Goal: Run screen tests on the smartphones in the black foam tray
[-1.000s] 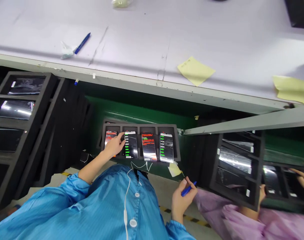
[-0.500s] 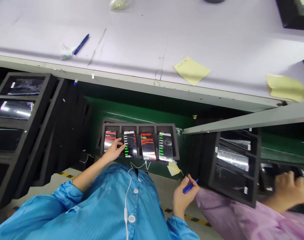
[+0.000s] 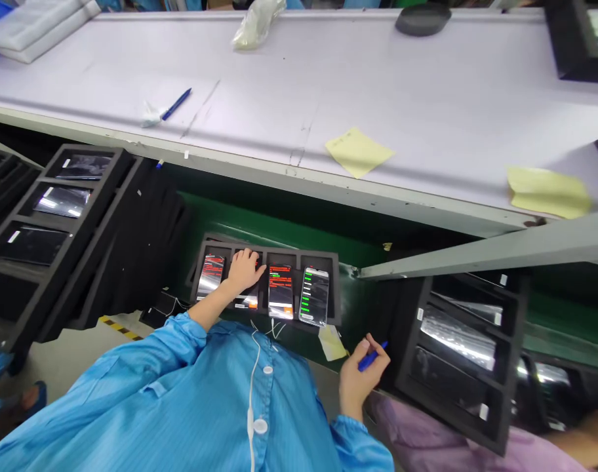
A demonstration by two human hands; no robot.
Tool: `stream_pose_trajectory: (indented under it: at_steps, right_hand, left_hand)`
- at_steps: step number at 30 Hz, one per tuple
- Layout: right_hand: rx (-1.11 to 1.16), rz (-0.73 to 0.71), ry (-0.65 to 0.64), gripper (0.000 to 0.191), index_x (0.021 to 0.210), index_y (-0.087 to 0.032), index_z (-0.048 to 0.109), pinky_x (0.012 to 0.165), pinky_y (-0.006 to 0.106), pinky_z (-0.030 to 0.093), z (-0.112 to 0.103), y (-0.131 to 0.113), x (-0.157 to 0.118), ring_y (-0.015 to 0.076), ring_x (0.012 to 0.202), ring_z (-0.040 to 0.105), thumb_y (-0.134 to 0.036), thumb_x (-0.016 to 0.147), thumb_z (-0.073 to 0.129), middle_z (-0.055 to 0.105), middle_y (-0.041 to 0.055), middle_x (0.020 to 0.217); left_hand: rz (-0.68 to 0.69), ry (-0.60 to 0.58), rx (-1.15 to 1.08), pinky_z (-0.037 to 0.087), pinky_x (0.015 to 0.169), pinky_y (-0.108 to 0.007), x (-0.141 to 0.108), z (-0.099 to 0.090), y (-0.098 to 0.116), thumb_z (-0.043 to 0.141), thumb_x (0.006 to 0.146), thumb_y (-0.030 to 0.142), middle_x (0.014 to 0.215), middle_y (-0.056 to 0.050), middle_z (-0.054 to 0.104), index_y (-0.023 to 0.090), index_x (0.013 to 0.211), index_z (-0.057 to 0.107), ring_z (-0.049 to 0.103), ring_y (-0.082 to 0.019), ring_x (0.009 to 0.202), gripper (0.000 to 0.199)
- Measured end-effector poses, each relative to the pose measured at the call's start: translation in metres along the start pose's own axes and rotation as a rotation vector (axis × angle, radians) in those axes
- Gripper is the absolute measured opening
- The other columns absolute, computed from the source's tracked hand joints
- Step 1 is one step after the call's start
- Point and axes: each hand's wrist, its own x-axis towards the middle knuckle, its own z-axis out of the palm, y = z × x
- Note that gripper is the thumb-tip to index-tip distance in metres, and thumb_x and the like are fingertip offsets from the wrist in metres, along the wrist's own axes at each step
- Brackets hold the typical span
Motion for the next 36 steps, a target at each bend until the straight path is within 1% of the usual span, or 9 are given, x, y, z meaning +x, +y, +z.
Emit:
stream_pose_trajectory:
  at_steps: [7,9,14,20,26,28,31,34,36]
  right_hand:
    - [0.087,-0.035,-0.19,0.066,0.133,-0.02,0.062,0.117,0.055,0.05,0.019,-0.007,0.03,0.0323,0.128,0.067,-0.074,0.095,0.069,0.069,0.0183,0.137]
    - [0.102,-0.054,-0.278,0.064,0.133,-0.021,0.061,0.121,0.056,0.048,0.032,-0.011,0.035,0.0333,0.136,0.064,-0.072,0.095,0.07,0.067,0.0185,0.145]
    - [0.122,-0.065,-0.387,0.058,0.134,-0.023,0.058,0.126,0.058,0.044,0.054,-0.018,0.045,0.0351,0.146,0.06,-0.067,0.097,0.067,0.063,0.0188,0.155]
    - [0.141,-0.046,-0.446,0.058,0.134,-0.023,0.058,0.126,0.059,0.044,0.055,-0.01,0.057,0.0353,0.147,0.06,-0.067,0.097,0.068,0.062,0.018,0.156]
    - [0.123,-0.094,-0.476,0.057,0.133,-0.023,0.059,0.123,0.059,0.047,0.056,-0.003,0.067,0.035,0.143,0.062,-0.069,0.099,0.065,0.064,0.0179,0.153]
    - [0.126,-0.135,-0.495,0.055,0.133,-0.023,0.059,0.123,0.059,0.047,0.061,-0.007,0.07,0.0346,0.142,0.063,-0.068,0.1,0.063,0.065,0.0178,0.152]
    - [0.136,-0.212,-0.51,0.053,0.134,-0.023,0.059,0.124,0.057,0.046,0.076,-0.016,0.079,0.0336,0.142,0.063,-0.066,0.103,0.06,0.065,0.0183,0.152]
    - [0.139,-0.279,-0.501,0.053,0.133,-0.021,0.058,0.123,0.056,0.046,0.095,-0.025,0.094,0.0342,0.144,0.062,-0.065,0.104,0.058,0.065,0.0198,0.15]
    - [0.132,-0.328,-0.501,0.053,0.133,-0.021,0.059,0.123,0.057,0.045,0.109,-0.031,0.108,0.0353,0.143,0.061,-0.065,0.104,0.058,0.065,0.0206,0.149]
  left_hand:
    - [0.017,0.023,0.031,0.041,0.119,-0.05,-0.002,0.003,0.002,0.066,0.105,0.042,0.125,-0.016,0.067,0.018,0.117,0.072,0.057,-0.034,0.126,0.027]
    - [0.053,0.09,-0.021,0.041,0.121,-0.051,-0.015,0.005,0.004,0.065,0.106,0.042,0.13,-0.015,0.067,0.019,0.122,0.073,0.057,-0.034,0.128,0.029]
    - [0.32,0.162,-0.161,0.035,0.13,-0.057,-0.068,0.025,0.015,0.072,0.101,0.05,0.158,-0.013,0.057,0.027,0.141,0.071,0.051,-0.035,0.145,0.046]
    - [0.112,0.194,-0.18,0.034,0.13,-0.065,-0.097,0.05,0.035,0.079,0.095,0.048,0.169,-0.016,0.046,0.026,0.155,0.061,0.045,-0.04,0.153,0.067]
    - [-0.024,0.307,-0.297,0.041,0.127,-0.058,-0.111,0.032,0.043,0.073,0.1,0.045,0.158,-0.017,0.058,0.025,0.146,0.067,0.054,-0.036,0.146,0.051]
    - [-0.079,0.249,-0.401,0.052,0.115,-0.049,-0.125,0.028,0.045,0.064,0.105,0.045,0.134,-0.015,0.072,0.021,0.13,0.074,0.067,-0.031,0.126,0.037]
    - [-0.239,0.01,-0.54,0.058,0.092,-0.036,-0.146,0.034,0.049,0.053,0.109,0.047,0.097,-0.01,0.078,0.018,0.105,0.077,0.073,-0.024,0.092,0.038]
    - [-0.411,-0.251,-0.611,0.056,0.087,-0.032,-0.16,0.054,0.053,0.058,0.106,0.05,0.097,-0.008,0.081,0.019,0.103,0.078,0.073,-0.023,0.091,0.037]
    - [-0.453,-0.324,-0.722,0.056,0.092,-0.033,-0.162,0.071,0.057,0.06,0.105,0.051,0.104,-0.008,0.082,0.019,0.103,0.078,0.074,-0.023,0.098,0.038]
